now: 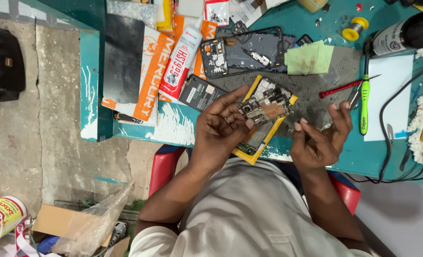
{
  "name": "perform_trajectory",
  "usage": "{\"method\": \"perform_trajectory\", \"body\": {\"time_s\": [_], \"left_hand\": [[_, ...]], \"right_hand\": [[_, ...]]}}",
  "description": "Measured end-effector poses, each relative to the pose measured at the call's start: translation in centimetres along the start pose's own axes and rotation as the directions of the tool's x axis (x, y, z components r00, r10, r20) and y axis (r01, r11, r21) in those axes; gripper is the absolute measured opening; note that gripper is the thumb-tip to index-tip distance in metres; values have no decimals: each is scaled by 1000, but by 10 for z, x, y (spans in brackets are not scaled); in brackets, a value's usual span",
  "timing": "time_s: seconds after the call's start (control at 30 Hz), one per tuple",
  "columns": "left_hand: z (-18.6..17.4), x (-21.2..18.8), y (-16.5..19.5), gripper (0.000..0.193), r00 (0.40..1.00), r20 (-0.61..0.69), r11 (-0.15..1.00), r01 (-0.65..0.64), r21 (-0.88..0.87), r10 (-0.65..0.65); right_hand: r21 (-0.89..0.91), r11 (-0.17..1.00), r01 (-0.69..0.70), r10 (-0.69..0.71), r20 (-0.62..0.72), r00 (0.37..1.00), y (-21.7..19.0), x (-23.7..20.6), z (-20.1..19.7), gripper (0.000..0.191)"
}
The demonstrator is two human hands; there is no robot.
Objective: The person sits at a repair workbench handling a disassembled smartphone. They hold the phone chassis and motherboard, reposition small internal components with their fingers, flip the assembly over, and use tweezers to work on the board near the battery compartment.
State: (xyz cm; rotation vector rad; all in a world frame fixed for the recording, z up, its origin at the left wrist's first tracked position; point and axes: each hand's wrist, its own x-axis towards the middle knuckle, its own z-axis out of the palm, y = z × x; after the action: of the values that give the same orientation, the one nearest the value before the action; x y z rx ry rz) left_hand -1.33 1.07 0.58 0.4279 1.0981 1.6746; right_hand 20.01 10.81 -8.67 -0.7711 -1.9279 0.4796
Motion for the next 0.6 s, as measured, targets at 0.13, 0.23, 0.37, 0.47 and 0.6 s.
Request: {"method": "perform_trajectory", "body": {"time_s": [0.13,0.23,0.37,0.47,0.6], "left_hand": [[-3,4,-2,63,1000,-11,998,-12,-57,11],[-6,5,-6,60,997,-11,993,-71,-89,71],[-12,10,-7,53,998,-44,969,29,-245,-41],[-12,12,-6,52,996,-50,948,53,-314,-72],[-10,15,-5,53,999,-44,957,11,-291,-25]], "right_hand": [[30,999,-21,20,12,1000,-4,2,0,13],[51,998,-46,45,32,998,-5,2,-3,12],[73,995,-63,62,23,998,-4,3,-4,11],[72,993,-89,87,41,995,-6,3,-5,10],[87,991,-107,104,36,994,-9,4,-6,9]]}}
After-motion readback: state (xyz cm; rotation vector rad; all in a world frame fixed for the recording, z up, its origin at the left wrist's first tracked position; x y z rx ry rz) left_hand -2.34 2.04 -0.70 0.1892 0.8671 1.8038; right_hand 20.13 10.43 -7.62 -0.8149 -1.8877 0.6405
